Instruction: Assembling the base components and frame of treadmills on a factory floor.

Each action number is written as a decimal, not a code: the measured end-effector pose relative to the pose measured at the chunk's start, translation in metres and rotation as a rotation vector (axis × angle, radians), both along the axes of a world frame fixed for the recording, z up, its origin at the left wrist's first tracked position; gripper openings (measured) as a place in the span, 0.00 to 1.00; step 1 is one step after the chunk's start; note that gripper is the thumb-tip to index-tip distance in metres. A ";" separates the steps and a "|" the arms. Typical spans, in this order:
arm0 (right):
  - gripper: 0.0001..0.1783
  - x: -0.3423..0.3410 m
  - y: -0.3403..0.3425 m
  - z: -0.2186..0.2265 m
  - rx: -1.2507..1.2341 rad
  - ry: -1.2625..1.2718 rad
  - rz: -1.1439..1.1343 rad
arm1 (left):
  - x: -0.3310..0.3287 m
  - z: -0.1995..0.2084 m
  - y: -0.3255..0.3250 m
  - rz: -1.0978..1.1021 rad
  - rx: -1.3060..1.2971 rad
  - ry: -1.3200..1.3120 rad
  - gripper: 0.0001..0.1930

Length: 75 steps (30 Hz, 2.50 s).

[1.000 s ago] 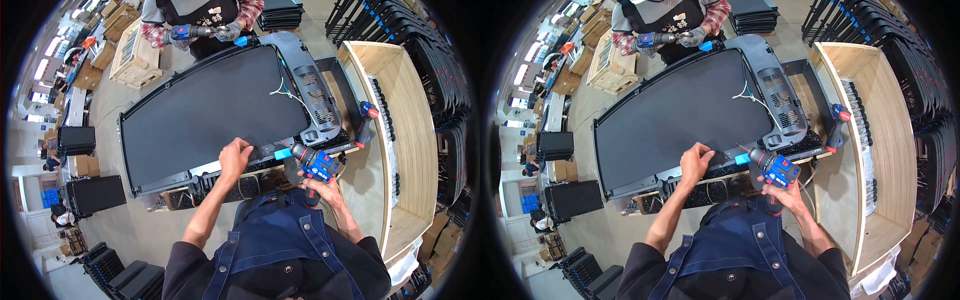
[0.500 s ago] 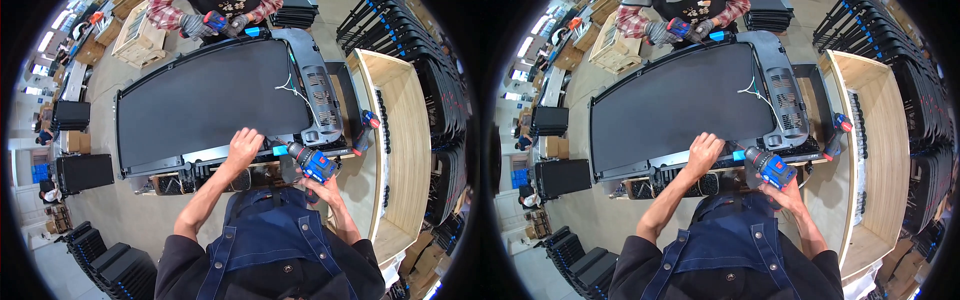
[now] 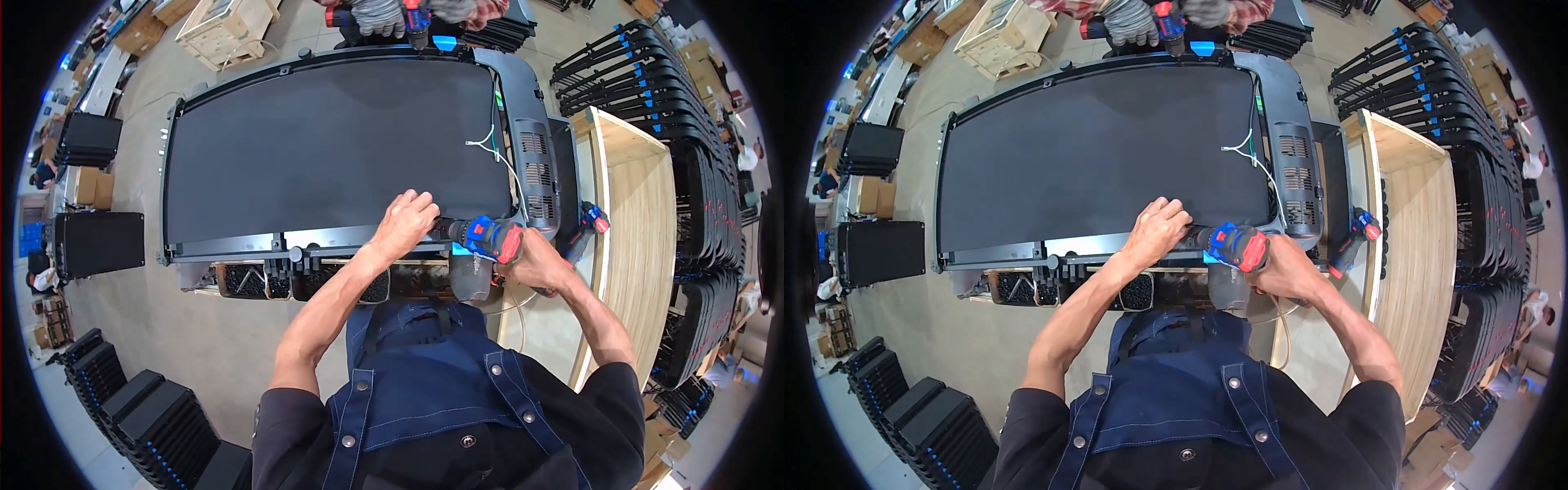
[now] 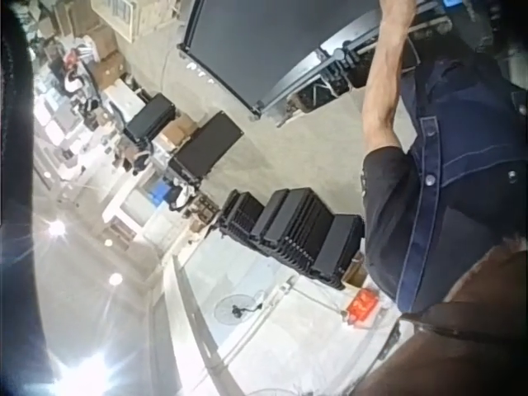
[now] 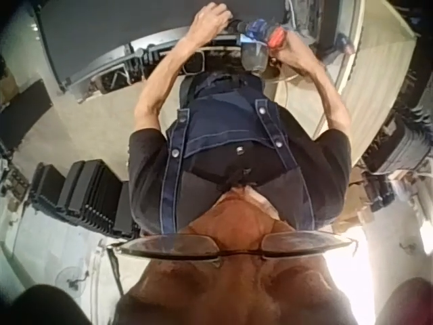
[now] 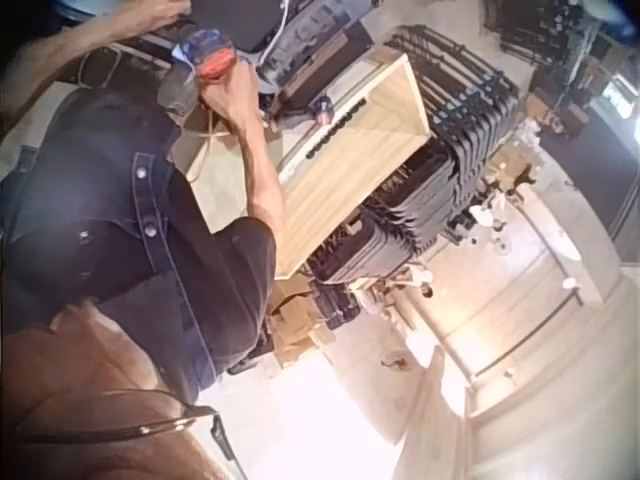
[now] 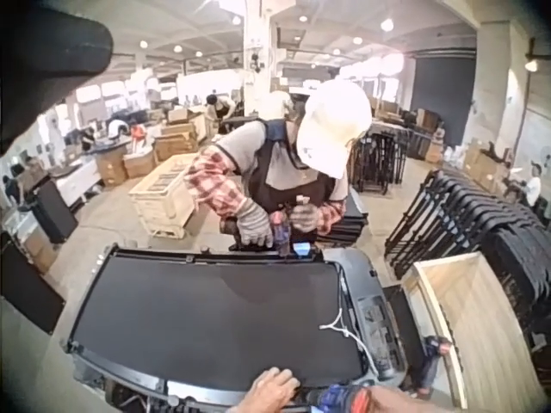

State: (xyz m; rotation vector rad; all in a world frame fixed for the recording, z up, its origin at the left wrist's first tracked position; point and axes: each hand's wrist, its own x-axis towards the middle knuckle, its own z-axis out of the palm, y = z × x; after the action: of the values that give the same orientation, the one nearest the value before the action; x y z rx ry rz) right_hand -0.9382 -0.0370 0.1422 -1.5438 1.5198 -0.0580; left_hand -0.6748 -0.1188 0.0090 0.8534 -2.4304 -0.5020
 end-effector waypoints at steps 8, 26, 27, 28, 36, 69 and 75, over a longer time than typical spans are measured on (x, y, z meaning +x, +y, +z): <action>0.18 0.009 -0.016 -0.007 -0.053 0.034 0.077 | 0.002 -0.004 -0.001 0.011 0.005 0.058 0.08; 0.20 0.064 -0.069 0.036 -0.043 0.448 0.435 | 0.005 -0.010 -0.002 -0.038 -0.009 0.072 0.10; 0.21 0.064 -0.070 0.036 -0.057 0.472 0.468 | 0.006 -0.010 -0.002 -0.042 -0.002 0.059 0.10; 0.21 0.065 -0.071 0.036 -0.063 0.478 0.470 | 0.008 -0.010 -0.002 -0.047 0.005 0.042 0.10; 0.11 0.052 -0.077 0.018 -0.205 0.457 0.585 | 0.009 -0.013 -0.002 -0.028 -0.049 0.052 0.08; 0.28 0.044 0.115 -0.029 0.137 0.033 0.062 | 0.116 -0.223 0.176 0.373 0.619 -0.598 0.10; 0.25 0.039 0.131 -0.058 0.131 -0.104 -0.089 | 0.125 -0.208 0.165 0.460 0.780 -0.600 0.08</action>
State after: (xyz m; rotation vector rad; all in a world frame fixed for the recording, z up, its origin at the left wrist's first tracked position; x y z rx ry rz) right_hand -0.8993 0.0941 0.0842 -1.3496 1.4795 -0.0866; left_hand -0.5494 0.0466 -0.1990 2.0764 -2.3800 -1.1690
